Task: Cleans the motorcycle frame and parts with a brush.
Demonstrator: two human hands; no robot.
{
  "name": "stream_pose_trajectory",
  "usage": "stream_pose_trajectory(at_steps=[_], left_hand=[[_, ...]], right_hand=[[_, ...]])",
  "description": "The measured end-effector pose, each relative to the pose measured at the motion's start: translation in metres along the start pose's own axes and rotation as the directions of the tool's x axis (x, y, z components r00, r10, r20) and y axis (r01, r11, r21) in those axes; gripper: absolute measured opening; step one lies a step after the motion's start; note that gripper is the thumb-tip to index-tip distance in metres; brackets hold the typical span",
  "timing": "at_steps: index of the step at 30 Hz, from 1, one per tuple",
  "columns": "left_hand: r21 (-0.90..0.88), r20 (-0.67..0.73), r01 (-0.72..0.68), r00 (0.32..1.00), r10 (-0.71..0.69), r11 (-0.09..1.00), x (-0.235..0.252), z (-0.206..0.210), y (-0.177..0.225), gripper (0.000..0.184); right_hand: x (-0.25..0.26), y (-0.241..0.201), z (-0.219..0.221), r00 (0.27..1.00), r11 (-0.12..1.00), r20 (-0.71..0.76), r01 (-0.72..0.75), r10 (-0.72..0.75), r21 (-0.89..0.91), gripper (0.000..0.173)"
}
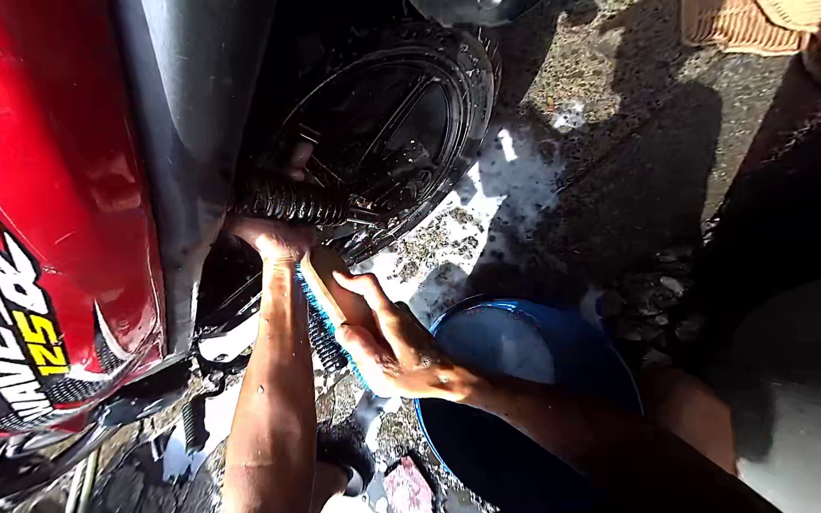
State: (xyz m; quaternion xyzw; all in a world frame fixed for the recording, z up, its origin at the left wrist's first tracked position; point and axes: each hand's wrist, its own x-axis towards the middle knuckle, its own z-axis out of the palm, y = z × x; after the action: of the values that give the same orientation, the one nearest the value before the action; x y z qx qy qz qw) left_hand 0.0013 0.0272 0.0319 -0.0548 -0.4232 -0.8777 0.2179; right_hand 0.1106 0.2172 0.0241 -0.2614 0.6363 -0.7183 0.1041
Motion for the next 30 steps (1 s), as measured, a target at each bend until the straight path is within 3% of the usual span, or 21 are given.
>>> stream_pose_trajectory(at_steps=[1, 3, 5, 6, 8, 10, 11, 12, 14, 16, 18, 21, 22, 23, 24, 25, 26, 27, 28, 29, 30], left_hand=[[0.060, -0.063, 0.021, 0.998, -0.017, 0.998, -0.002, 0.009, 0.003, 0.097], [0.107, -0.019, 0.020, 1.000, -0.019, 0.994, -0.003, 0.004, 0.003, 0.105], [0.133, 0.054, -0.016, 0.999, 0.009, 0.991, -0.003, -0.005, -0.004, 0.111], [0.140, 0.053, -0.038, 0.998, 0.031, 0.989, -0.005, -0.006, -0.006, 0.111], [0.156, 0.006, -0.076, 0.997, 0.076, 0.985, -0.005, -0.003, -0.007, 0.110], [0.155, -0.062, -0.105, 0.991, 0.116, 0.982, -0.003, 0.004, -0.008, 0.110], [0.157, -0.095, -0.114, 0.987, 0.130, 0.981, -0.004, 0.006, -0.009, 0.109], [0.164, -0.121, -0.119, 0.983, 0.139, 0.979, -0.006, 0.008, -0.011, 0.108], [0.177, -0.152, -0.130, 0.976, 0.158, 0.976, -0.006, 0.012, -0.014, 0.106], [0.164, -0.166, -0.147, 0.971, 0.174, 0.976, -0.001, 0.017, -0.012, 0.104], [0.135, -0.178, -0.145, 0.970, 0.168, 0.980, 0.000, 0.017, -0.012, 0.102], [0.072, -0.133, -0.143, 0.980, 0.151, 0.987, -0.002, 0.016, -0.016, 0.100], [0.052, -0.109, -0.144, 0.983, 0.149, 0.988, 0.000, 0.018, -0.017, 0.098], [0.034, -0.079, -0.143, 0.986, 0.145, 0.989, 0.003, 0.019, -0.016, 0.095], [0.025, -0.066, -0.136, 0.988, 0.138, 0.990, 0.008, 0.021, -0.012, 0.092], [0.022, -0.075, -0.098, 0.992, 0.099, 0.995, 0.007, 0.020, -0.007, 0.089], [0.007, -0.080, -0.025, 0.997, 0.025, 1.000, -0.001, 0.018, -0.005, 0.087], [-0.016, -0.059, 0.033, 0.998, -0.034, 0.999, -0.005, 0.019, -0.004, 0.084], [-0.024, -0.029, 0.058, 0.998, -0.058, 0.998, -0.005, 0.019, -0.001, 0.079], [-0.004, 0.001, 0.075, 0.997, -0.075, 0.997, -0.008, 0.015, 0.004, 0.070], [0.044, 0.022, 0.106, 0.994, -0.107, 0.993, -0.015, 0.008, 0.010, 0.059]], right_hand=[[-0.008, 0.003, -0.015, 0.999, 0.999, 0.006, -0.036, 0.036, 0.041, 0.054], [-0.010, 0.000, -0.055, 0.993, 0.983, 0.041, -0.120, 0.115, 0.141, 0.057], [-0.010, -0.005, -0.103, 0.930, 0.951, 0.319, -0.251, 0.185, 0.180, 0.070], [-0.011, -0.002, -0.122, 0.828, 0.951, 0.534, -0.280, 0.170, 0.132, 0.076], [-0.013, 0.011, -0.141, 0.479, 0.977, 0.865, -0.206, 0.147, -0.051, 0.074], [-0.024, 0.023, -0.127, 0.107, 0.925, 0.919, -0.034, 0.379, -0.378, 0.049], [-0.037, 0.038, -0.112, -0.035, 0.858, 0.858, 0.062, 0.512, -0.509, 0.036], [-0.052, 0.059, -0.097, -0.109, 0.786, 0.779, 0.127, 0.617, -0.604, 0.035], [-0.076, 0.100, -0.077, -0.088, 0.644, 0.638, 0.137, 0.765, -0.753, 0.044], [-0.091, 0.135, -0.077, 0.005, 0.526, 0.530, 0.108, 0.848, -0.844, 0.047], [-0.128, 0.167, -0.103, 0.206, 0.495, 0.476, -0.054, 0.855, -0.867, 0.038], [-0.174, 0.119, -0.120, 0.500, 0.347, 0.062, -0.501, 0.864, -0.793, 0.046], [-0.189, 0.109, -0.108, 0.622, 0.397, -0.074, -0.582, 0.779, -0.709, 0.044], [-0.199, 0.112, -0.098, 0.696, 0.450, -0.152, -0.599, 0.702, -0.662, 0.042], [-0.201, 0.112, -0.095, 0.668, 0.418, -0.143, -0.602, 0.730, -0.680, 0.041], [-0.198, 0.110, -0.096, 0.557, 0.346, -0.058, -0.590, 0.828, -0.729, 0.039], [-0.184, 0.109, -0.098, 0.394, 0.295, 0.057, -0.578, 0.918, -0.761, 0.038], [-0.159, 0.122, -0.105, 0.254, 0.337, 0.236, -0.504, 0.938, -0.796, 0.039], [-0.130, 0.151, -0.125, 0.157, 0.588, 0.568, -0.276, 0.808, -0.760, 0.042], [-0.105, 0.151, -0.122, 0.115, 0.615, 0.604, -0.176, 0.788, -0.768, 0.042], [-0.086, 0.124, -0.116, 0.149, 0.571, 0.554, -0.122, 0.819, -0.812, 0.043]])
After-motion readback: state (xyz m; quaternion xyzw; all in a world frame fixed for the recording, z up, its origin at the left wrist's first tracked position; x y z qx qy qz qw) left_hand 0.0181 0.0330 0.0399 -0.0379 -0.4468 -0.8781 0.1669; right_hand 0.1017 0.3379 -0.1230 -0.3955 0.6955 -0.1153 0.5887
